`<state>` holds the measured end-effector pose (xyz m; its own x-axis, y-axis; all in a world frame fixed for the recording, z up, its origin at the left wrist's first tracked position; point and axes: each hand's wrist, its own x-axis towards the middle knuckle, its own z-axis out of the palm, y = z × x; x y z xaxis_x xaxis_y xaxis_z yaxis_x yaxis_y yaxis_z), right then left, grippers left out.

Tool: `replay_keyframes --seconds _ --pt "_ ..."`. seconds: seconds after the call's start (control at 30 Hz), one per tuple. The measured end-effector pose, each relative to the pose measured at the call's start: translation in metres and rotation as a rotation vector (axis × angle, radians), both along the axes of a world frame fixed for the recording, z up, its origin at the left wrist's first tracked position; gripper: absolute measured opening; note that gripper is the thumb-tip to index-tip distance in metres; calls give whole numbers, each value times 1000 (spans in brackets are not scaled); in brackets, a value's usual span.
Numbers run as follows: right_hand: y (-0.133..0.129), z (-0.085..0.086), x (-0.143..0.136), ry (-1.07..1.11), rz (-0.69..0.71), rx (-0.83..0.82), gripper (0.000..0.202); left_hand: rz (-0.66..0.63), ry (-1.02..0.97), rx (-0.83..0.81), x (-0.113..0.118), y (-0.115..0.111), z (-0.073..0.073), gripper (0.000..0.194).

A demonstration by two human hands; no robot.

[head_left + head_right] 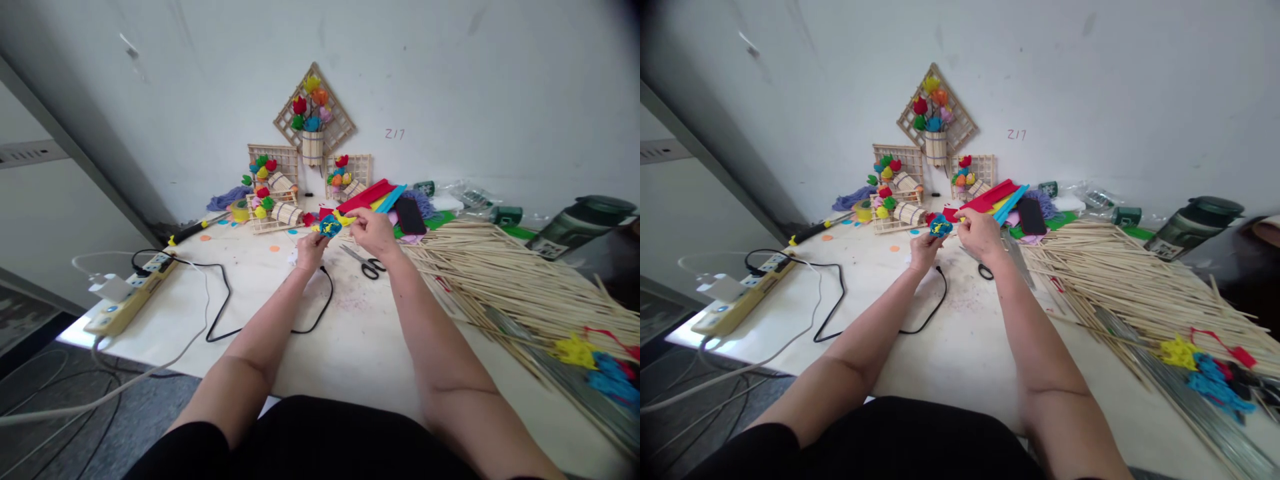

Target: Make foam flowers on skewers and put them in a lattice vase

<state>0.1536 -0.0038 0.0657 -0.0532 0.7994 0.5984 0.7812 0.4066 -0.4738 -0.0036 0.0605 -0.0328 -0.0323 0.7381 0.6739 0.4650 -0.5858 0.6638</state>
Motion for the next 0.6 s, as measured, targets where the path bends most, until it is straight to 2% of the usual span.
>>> replay_keyframes --seconds 0.2,0.47,0.6 --pt "1 -1 -4 -20 0 -84 32 -10 -45 -47 1 -3 4 28" --pt "7 -7 -7 -22 -20 -223 26 -107 -218 -183 9 -6 14 27" --pt "12 -11 -9 -34 -12 -312 24 -115 -306 -243 11 -6 17 30"
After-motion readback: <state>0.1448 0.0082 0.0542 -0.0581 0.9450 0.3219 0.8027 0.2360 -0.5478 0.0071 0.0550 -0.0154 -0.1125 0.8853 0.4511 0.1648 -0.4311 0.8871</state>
